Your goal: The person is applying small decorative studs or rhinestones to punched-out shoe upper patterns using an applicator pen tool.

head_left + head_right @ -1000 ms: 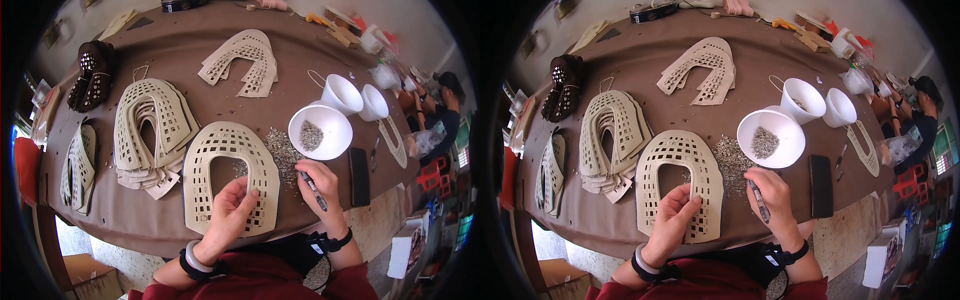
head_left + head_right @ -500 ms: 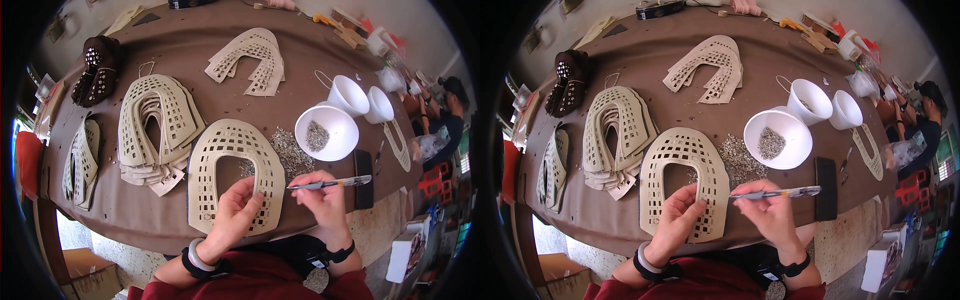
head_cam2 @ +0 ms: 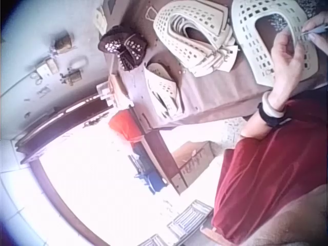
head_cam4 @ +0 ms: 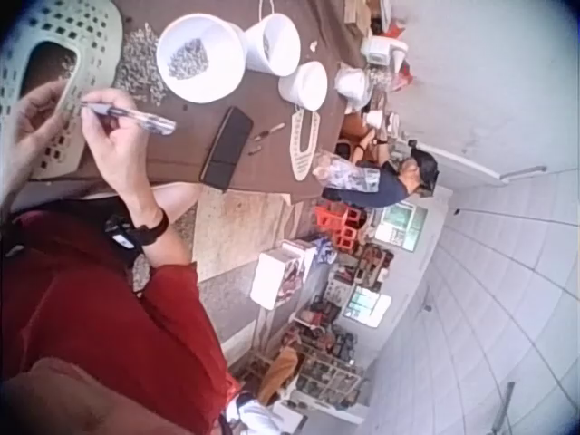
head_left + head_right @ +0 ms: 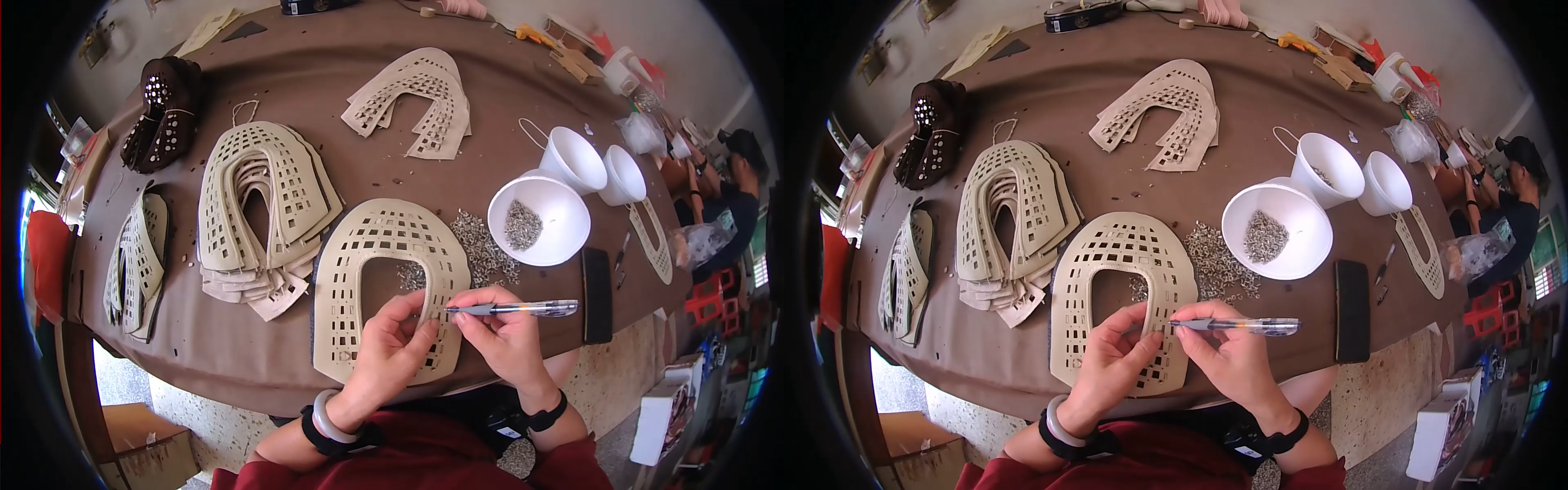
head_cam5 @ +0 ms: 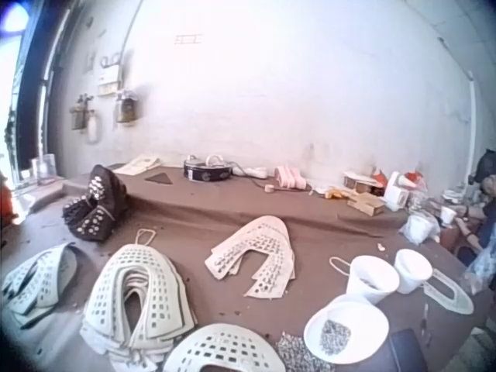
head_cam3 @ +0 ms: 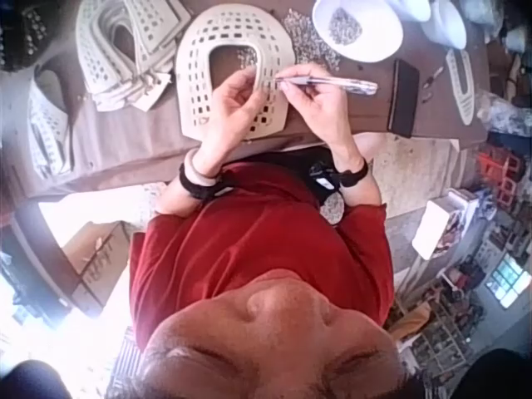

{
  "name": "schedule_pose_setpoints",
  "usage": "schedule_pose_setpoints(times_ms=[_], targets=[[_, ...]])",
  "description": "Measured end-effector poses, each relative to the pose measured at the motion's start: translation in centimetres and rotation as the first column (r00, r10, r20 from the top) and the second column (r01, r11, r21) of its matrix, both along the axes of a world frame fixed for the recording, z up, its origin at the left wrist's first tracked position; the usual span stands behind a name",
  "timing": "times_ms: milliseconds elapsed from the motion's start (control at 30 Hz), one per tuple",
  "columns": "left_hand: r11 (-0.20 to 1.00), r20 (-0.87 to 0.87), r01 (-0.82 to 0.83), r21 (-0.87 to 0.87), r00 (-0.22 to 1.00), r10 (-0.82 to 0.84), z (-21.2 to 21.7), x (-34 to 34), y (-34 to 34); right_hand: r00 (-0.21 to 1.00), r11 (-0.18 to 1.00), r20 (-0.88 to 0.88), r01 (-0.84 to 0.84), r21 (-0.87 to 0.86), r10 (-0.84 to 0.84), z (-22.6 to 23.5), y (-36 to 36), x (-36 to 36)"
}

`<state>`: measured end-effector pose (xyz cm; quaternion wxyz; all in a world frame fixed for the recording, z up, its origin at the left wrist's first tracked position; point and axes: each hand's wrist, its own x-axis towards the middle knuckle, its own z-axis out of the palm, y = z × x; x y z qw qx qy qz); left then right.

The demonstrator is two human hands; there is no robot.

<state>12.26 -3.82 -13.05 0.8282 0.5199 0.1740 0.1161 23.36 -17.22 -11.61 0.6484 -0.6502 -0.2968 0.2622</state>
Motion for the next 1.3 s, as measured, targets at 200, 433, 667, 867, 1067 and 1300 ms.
schedule_pose_setpoints(times_ms=[200,433,667,867,1067,1300], targets=[[1.000,0.021,-0.021,-0.007,1.000,0.021,-0.6,0.1,-0.1,0.974,0.998,0.221,0.057,-0.036,-0.047,-0.3,0.0,-0.2],[0.997,0.126,-0.021,0.067,0.992,0.013,-1.4,-0.2,0.2,0.912,0.995,0.409,0.053,-0.085,-0.014,1.1,0.3,-0.3],[0.996,0.115,0.083,-0.017,0.990,-0.080,0.6,-2.2,0.4,0.868,0.999,0.497,0.017,-0.032,0.001,0.5,-0.5,-2.4],[0.997,-0.065,0.067,0.050,0.996,-0.063,1.1,-2.0,1.8,0.771,0.966,0.615,-0.252,0.060,0.163,-0.7,-1.0,-3.0],[0.996,0.018,-0.065,0.068,0.998,0.064,0.8,-1.4,2.0,0.798,0.987,0.583,0.152,0.045,-0.150,0.0,-3.5,0.1],[0.996,0.002,-0.089,-0.026,0.996,0.089,0.4,-0.7,1.4,0.819,0.886,0.432,0.455,-0.087,-0.378,-1.6,-5.3,4.6]])
